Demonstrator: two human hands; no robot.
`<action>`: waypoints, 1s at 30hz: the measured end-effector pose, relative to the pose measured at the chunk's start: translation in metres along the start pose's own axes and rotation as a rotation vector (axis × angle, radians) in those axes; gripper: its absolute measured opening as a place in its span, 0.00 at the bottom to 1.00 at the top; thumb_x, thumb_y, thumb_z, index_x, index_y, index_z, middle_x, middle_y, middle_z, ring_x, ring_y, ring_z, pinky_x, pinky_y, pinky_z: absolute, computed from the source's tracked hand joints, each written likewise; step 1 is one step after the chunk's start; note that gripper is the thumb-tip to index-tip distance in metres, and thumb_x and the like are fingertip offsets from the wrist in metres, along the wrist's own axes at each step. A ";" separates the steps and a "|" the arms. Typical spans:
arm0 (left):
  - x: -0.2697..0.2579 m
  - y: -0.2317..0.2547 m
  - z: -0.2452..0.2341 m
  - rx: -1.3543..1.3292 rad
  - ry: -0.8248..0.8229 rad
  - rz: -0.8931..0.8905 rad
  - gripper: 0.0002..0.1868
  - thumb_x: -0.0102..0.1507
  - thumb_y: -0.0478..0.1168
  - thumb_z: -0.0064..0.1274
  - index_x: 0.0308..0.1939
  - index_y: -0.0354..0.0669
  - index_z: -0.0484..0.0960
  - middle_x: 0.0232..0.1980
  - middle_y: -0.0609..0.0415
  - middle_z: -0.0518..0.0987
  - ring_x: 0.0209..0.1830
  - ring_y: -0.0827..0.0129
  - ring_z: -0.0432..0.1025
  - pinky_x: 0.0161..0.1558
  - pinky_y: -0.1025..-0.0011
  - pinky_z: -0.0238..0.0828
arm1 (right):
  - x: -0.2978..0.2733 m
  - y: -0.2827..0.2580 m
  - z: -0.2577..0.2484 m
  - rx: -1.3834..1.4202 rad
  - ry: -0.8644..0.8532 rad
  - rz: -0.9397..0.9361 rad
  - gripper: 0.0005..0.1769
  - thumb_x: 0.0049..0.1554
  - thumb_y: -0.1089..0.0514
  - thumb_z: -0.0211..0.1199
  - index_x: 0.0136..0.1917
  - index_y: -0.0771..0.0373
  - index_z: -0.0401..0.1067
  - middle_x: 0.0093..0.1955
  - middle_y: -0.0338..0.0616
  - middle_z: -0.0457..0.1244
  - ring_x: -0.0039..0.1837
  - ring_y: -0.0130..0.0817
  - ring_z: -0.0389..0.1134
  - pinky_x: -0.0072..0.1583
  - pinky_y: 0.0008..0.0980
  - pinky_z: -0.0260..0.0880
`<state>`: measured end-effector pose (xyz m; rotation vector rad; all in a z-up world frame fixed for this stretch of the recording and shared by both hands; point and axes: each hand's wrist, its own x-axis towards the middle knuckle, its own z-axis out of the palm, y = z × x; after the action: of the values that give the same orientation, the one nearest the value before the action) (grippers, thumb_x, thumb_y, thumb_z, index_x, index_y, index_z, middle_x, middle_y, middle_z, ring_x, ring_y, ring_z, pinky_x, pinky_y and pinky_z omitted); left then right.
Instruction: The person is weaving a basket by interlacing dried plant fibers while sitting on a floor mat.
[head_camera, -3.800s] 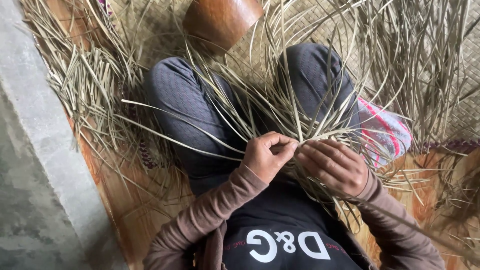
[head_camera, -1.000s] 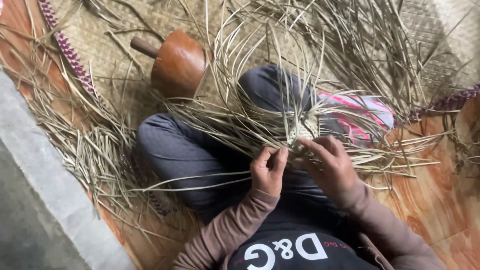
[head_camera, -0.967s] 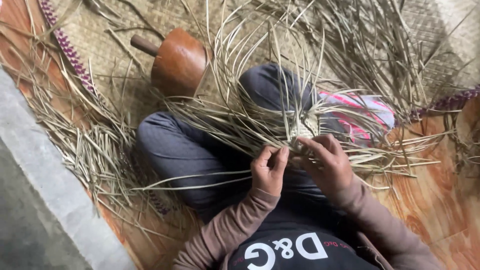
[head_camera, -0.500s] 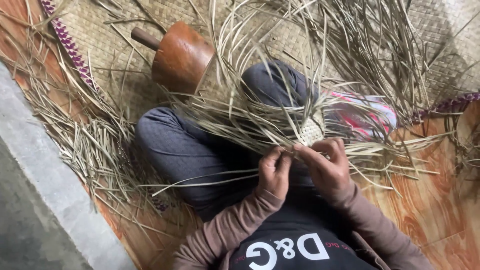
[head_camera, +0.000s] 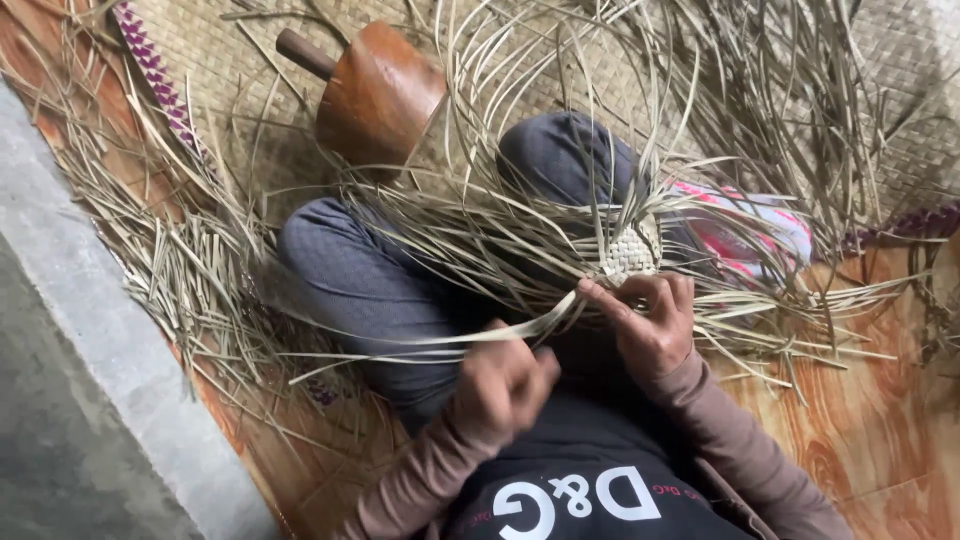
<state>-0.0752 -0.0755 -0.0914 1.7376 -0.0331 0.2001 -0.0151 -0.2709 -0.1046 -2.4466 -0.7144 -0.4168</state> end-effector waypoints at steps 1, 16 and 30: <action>-0.003 0.008 -0.003 -0.032 -0.084 0.365 0.20 0.64 0.35 0.49 0.18 0.49 0.61 0.22 0.61 0.61 0.20 0.71 0.52 0.24 0.70 0.55 | -0.001 -0.004 -0.004 -0.021 -0.102 0.049 0.28 0.50 0.70 0.67 0.61 0.48 0.80 0.49 0.39 0.58 0.51 0.38 0.56 0.58 0.38 0.60; 0.050 -0.038 0.020 0.001 -0.198 -0.281 0.07 0.61 0.45 0.66 0.37 0.48 0.88 0.27 0.50 0.78 0.23 0.63 0.77 0.26 0.71 0.71 | -0.006 0.002 0.004 0.047 0.154 -0.029 0.12 0.64 0.62 0.61 0.52 0.53 0.85 0.43 0.45 0.62 0.45 0.43 0.61 0.52 0.41 0.69; 0.054 -0.063 0.019 -0.191 -0.365 -0.527 0.08 0.62 0.47 0.64 0.35 0.48 0.89 0.32 0.53 0.85 0.38 0.72 0.79 0.43 0.72 0.75 | -0.033 0.009 0.010 0.233 0.248 0.060 0.11 0.56 0.65 0.71 0.53 0.68 0.81 0.44 0.53 0.66 0.42 0.48 0.64 0.47 0.45 0.72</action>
<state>-0.0119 -0.0778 -0.1478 1.5152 0.1342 -0.4922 -0.0359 -0.2846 -0.1301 -2.1454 -0.5495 -0.5678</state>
